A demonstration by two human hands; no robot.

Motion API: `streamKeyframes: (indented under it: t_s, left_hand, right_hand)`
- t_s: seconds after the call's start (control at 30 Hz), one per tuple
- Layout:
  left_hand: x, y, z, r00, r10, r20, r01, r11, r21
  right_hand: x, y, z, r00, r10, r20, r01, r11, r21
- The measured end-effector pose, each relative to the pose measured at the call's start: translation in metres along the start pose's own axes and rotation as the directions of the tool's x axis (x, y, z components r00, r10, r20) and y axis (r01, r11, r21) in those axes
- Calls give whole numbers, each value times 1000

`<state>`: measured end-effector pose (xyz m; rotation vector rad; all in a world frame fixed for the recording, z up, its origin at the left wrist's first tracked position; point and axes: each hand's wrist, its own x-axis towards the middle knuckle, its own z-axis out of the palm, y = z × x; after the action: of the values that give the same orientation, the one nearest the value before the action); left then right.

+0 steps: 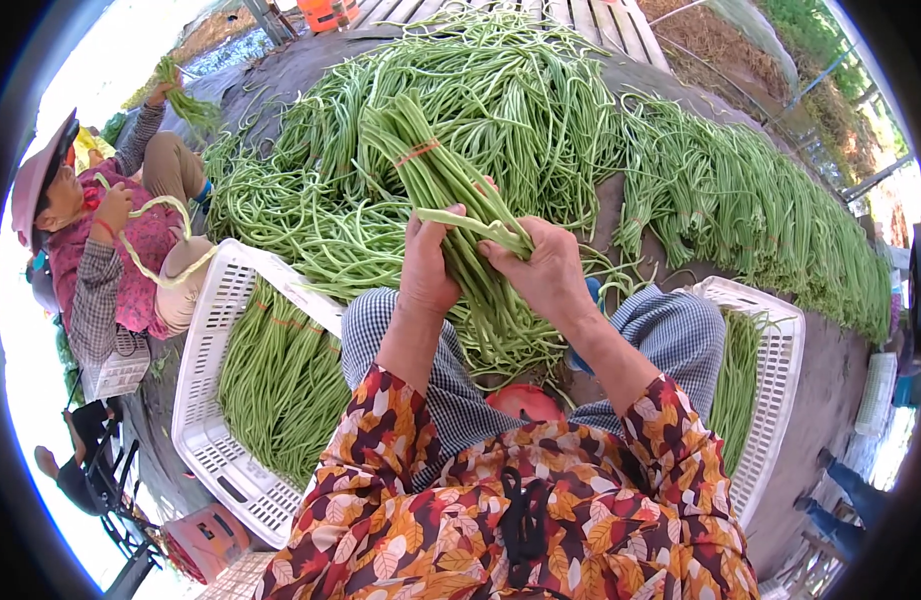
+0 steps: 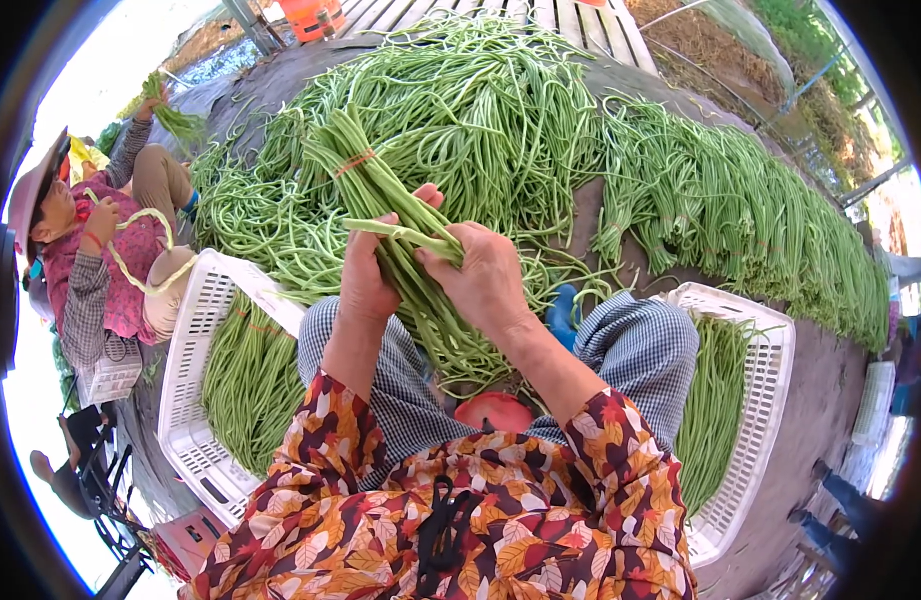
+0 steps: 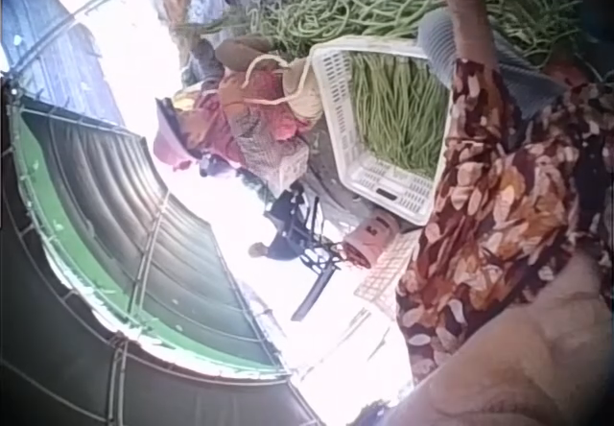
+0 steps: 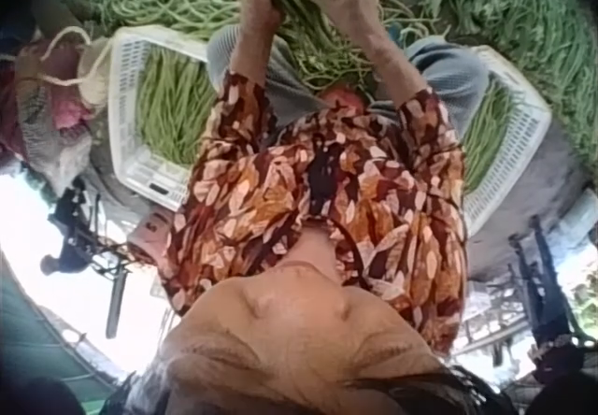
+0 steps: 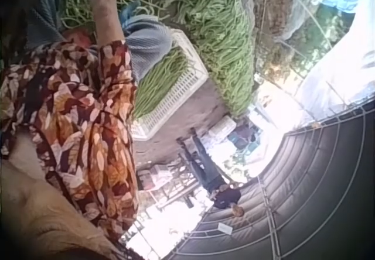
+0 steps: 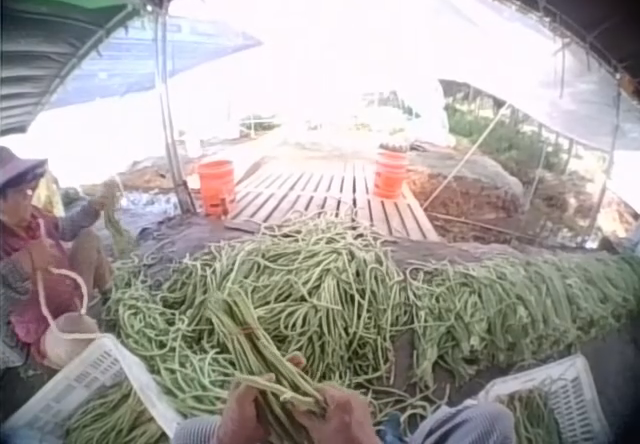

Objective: Bunching yard-long beans and securing them with rubber bands.

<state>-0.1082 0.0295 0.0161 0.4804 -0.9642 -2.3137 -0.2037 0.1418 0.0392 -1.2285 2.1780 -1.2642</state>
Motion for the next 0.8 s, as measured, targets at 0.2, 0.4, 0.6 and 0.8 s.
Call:
streamKeyframes:
  t_s: [0.2, 0.4, 0.6, 0.8]
  left_hand:
    - [-2, 2, 1, 1000, -15, -1, 15, 999, 34]
    - [-8, -3, 13, 993, -10, -115, -5, 991, -135]
    - [9, 2, -9, 981, -83, -178, 24, 950, -311]
    - [3, 13, -18, 990, -14, -140, -2, 993, -116]
  right_hand:
    - [15, -12, 1, 996, -62, 63, 43, 961, 273]
    - [-5, -4, 12, 986, -165, -39, 167, 984, 59]
    - [-77, 17, -24, 960, -21, 279, 58, 990, -125]
    - [-86, 39, -95, 920, 172, 353, -381, 170, 909]
